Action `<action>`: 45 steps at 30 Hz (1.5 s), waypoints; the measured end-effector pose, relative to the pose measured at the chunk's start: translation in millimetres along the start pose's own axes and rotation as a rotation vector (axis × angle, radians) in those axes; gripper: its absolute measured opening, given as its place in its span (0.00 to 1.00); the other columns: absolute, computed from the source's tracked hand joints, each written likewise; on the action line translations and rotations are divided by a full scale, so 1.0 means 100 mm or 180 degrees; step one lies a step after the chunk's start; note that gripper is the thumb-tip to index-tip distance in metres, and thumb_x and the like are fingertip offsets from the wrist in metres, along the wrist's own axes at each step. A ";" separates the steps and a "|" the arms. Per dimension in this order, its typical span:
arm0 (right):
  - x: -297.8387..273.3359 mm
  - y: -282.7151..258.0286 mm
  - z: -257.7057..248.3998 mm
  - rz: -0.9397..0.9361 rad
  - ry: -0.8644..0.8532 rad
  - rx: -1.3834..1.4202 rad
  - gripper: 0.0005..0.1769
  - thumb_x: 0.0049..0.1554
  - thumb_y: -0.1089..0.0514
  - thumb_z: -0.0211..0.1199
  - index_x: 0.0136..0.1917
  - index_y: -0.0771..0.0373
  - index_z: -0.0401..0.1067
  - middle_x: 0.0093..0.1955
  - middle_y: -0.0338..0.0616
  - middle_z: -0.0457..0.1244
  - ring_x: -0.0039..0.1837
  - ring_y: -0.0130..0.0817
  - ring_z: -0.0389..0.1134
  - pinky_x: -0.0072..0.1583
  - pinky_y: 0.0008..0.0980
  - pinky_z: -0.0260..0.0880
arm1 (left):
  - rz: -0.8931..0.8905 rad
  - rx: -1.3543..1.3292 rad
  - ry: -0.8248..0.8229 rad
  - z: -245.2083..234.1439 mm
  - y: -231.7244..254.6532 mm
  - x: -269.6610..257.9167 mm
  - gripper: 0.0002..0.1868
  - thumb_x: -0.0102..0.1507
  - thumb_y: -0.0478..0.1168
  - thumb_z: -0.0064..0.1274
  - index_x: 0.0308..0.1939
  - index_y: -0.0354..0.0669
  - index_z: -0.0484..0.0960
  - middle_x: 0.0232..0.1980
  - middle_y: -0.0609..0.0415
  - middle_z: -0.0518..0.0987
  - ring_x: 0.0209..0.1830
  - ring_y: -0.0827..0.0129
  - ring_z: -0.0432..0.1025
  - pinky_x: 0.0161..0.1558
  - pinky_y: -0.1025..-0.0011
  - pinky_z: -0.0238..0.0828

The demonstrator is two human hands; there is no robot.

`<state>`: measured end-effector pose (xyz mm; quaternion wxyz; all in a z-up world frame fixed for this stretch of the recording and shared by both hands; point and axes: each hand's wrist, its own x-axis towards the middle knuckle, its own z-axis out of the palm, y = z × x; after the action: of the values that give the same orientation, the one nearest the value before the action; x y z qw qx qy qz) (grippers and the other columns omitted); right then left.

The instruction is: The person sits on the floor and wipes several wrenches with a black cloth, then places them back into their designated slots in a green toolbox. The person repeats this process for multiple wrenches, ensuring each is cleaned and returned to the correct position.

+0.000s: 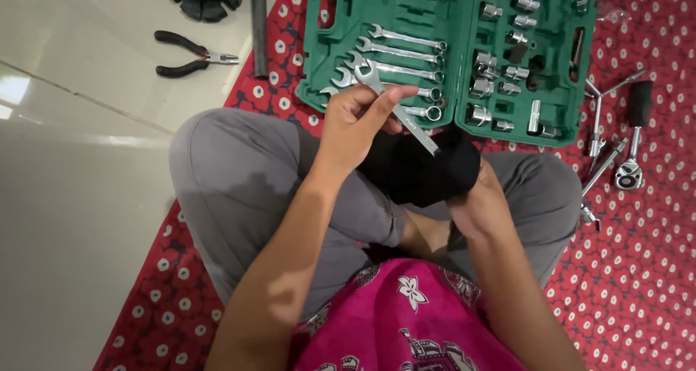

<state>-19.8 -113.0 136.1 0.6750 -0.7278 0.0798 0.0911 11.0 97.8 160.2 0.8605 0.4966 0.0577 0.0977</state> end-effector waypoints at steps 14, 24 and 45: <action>0.19 0.16 -0.28 -0.0559 -0.0079 -0.0327 0.08 0.57 0.69 0.69 0.49 0.60 0.75 0.41 0.32 0.65 0.45 0.21 0.65 0.53 0.29 0.71 | 0.0331 -0.0300 -0.0168 0.04 -0.08 0.00 0.19 0.69 0.43 0.56 0.24 0.41 0.75 0.36 0.47 0.84 0.29 0.67 0.81 0.33 0.73 0.80; 0.43 0.29 -0.32 -0.0952 -0.0143 -0.0511 0.11 0.56 0.72 0.69 0.49 0.61 0.74 0.41 0.33 0.65 0.46 0.22 0.64 0.52 0.29 0.71 | 0.0242 0.0988 -0.0480 0.17 -1.01 -0.12 0.10 0.68 0.50 0.58 0.45 0.52 0.87 0.42 0.56 0.85 0.50 0.65 0.80 0.54 0.66 0.75; 0.55 0.81 -0.26 0.0664 0.0915 0.0209 0.15 0.64 0.51 0.56 0.59 0.61 0.70 0.52 0.52 0.63 0.51 0.45 0.66 0.53 0.46 0.69 | -0.0308 0.1906 -0.1144 0.19 -1.29 -0.23 0.23 0.75 0.55 0.36 0.38 0.46 0.79 0.38 0.41 0.83 0.49 0.43 0.77 0.51 0.48 0.73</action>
<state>15.2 -144.4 45.8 0.6669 -0.6987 0.2534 0.0530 6.8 13.9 57.8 0.6768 0.7329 -0.0451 -0.0535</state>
